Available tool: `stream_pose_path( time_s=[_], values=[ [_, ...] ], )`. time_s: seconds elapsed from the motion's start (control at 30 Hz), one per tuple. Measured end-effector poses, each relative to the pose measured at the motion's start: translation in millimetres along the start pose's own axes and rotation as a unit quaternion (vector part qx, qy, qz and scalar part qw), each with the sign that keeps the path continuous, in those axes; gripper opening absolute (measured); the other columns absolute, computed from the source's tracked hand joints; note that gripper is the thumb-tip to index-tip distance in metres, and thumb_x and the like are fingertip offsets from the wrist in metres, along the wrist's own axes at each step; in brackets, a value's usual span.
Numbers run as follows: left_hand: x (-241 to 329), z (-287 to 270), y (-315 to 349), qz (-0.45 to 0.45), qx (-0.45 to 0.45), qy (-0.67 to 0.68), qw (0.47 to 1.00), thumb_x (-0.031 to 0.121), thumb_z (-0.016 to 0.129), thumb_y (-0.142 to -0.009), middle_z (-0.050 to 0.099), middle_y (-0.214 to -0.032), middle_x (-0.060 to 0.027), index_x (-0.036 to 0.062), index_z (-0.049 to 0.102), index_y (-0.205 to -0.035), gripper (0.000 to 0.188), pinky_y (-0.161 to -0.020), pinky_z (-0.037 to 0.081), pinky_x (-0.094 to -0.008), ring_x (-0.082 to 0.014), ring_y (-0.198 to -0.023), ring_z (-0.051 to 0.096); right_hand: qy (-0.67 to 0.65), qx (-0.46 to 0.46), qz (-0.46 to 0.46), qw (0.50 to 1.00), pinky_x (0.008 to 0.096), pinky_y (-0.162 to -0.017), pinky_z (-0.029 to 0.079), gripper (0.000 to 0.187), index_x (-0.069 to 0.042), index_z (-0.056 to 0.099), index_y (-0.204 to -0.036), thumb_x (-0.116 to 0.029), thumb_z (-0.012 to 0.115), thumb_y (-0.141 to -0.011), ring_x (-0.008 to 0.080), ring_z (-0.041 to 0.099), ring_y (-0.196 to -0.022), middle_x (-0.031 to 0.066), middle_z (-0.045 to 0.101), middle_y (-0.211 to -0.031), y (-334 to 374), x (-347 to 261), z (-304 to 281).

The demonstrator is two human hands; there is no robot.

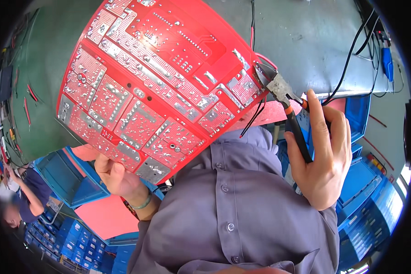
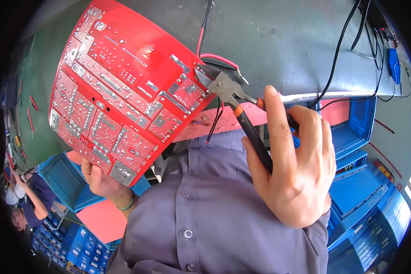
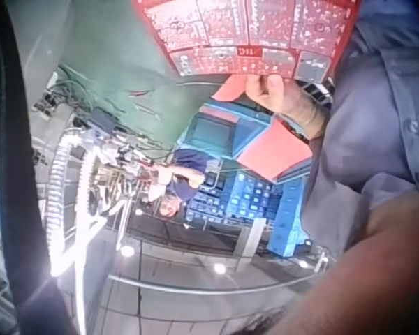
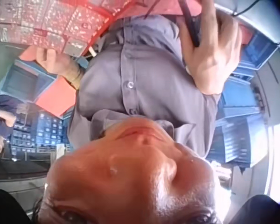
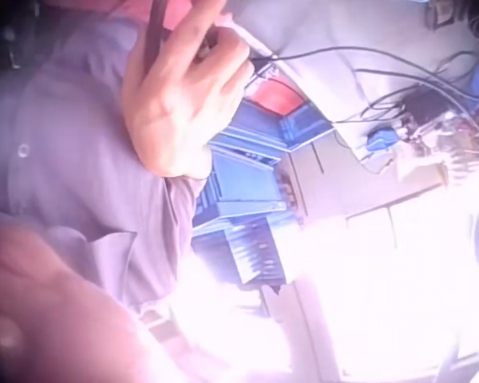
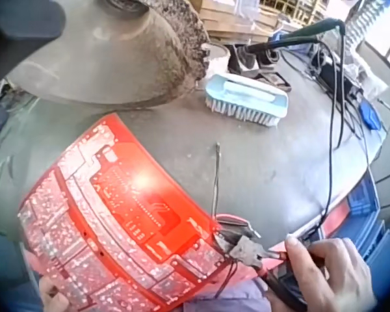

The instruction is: The recorder is performing assembly work on a large red printed circuit board (PCB), involving soldering, trimming leads with nippers, and cleaning with a brush.

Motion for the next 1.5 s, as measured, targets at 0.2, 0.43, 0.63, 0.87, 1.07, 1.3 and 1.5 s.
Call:
stream_pose_path(
  time_s=[0.2,0.43,0.63,0.87,1.07,1.3,1.5],
  values=[
    [9.5,-5.2,1.8,0.012,0.032,-0.038,0.999,0.010,0.057,-0.068,0.059,-0.099,-0.0189,-0.0105,0.054,-0.103,0.041,-0.082,0.044,-0.0330,-0.0240,-0.088,0.059,-0.034,0.019,-0.018,0.999,0.0325,-0.064,0.045,0.052,-0.001,0.053,-0.113,0.002,0.066,-0.063,0.0252,0.053,-0.073,0.0137,0.052,-0.085,-3.8,-6.0,8.8],
    [3.1,11.9,-3.7,-0.037,0.015,-0.104,0.994,0.009,0.058,-0.066,0.058,-0.082,-0.0106,-0.0106,0.058,-0.090,0.031,-0.057,0.040,-0.0232,-0.0130,-0.065,0.053,-0.067,0.051,0.083,0.993,0.0299,-0.061,0.043,0.041,0.000,0.050,-0.117,-0.001,0.059,-0.076,0.0226,0.054,-0.073,0.0143,0.055,-0.090,1.7,15.2,10.7],
    [10.4,26.5,3.6,-0.004,-0.044,0.027,0.999,-0.002,0.056,-0.074,0.058,-0.087,-0.0100,-0.0097,0.056,-0.102,0.030,-0.065,0.045,-0.0229,-0.0132,-0.078,0.057,-0.069,0.040,-0.116,0.990,0.0365,-0.073,0.042,0.052,-0.001,0.047,-0.120,-0.006,0.063,-0.071,0.0297,0.051,-0.087,0.0159,0.050,-0.098,-0.4,-48.4,13.5],
    [19.4,35.8,1.2,0.060,-0.099,-0.035,0.993,-0.005,0.057,-0.073,0.060,-0.087,-0.0110,-0.0094,0.059,-0.092,0.020,-0.072,0.042,-0.0291,-0.0169,-0.083,0.054,-0.105,0.024,-0.154,0.982,0.0361,-0.073,0.042,0.054,-0.003,0.047,-0.120,0.000,0.062,-0.068,0.0290,0.052,-0.087,0.0150,0.051,-0.097,-0.8,-69.7,14.2],
    [11.4,24.4,0.0,0.031,-0.083,-0.001,0.996,-0.005,0.058,-0.073,0.059,-0.090,-0.0116,-0.0094,0.058,-0.097,0.024,-0.070,0.045,-0.0266,-0.0164,-0.082,0.057,-0.121,0.008,-0.178,0.977,0.0363,-0.072,0.042,0.055,0.002,0.050,-0.116,-0.004,0.066,-0.063,0.0286,0.051,-0.084,0.0159,0.051,-0.097,-9.3,-81.8,17.5],
    [11.3,26.2,-6.6,0.040,-0.096,0.063,0.993,-0.006,0.057,-0.075,0.058,-0.094,-0.0118,-0.0103,0.055,-0.104,0.029,-0.074,0.047,-0.0288,-0.0174,-0.085,0.058,-0.125,0.145,0.026,0.981,0.0302,-0.075,0.044,0.038,-0.009,0.051,-0.119,-0.021,0.056,-0.083,0.0192,0.057,-0.088,0.0118,0.057,-0.101,-69.0,51.5,29.2],
    [7.0,26.8,-5.3,0.016,-0.064,0.086,0.994,-0.002,0.056,-0.078,0.060,-0.090,-0.0117,-0.0106,0.052,-0.106,0.030,-0.066,0.047,-0.0253,-0.0153,-0.078,0.059,0.025,0.170,0.029,0.985,0.0349,-0.080,0.041,0.043,-0.014,0.050,-0.121,-0.035,0.053,-0.084,0.0297,0.053,-0.094,0.0189,0.052,-0.105,-92.0,82.9,51.9]
  ],
)
Point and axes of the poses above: each hand's wrist, its own y-axis away from the middle knuckle, its own z-axis out of the palm, x = y × z, the point moved 8 cm from there along -y, towards the middle knuckle
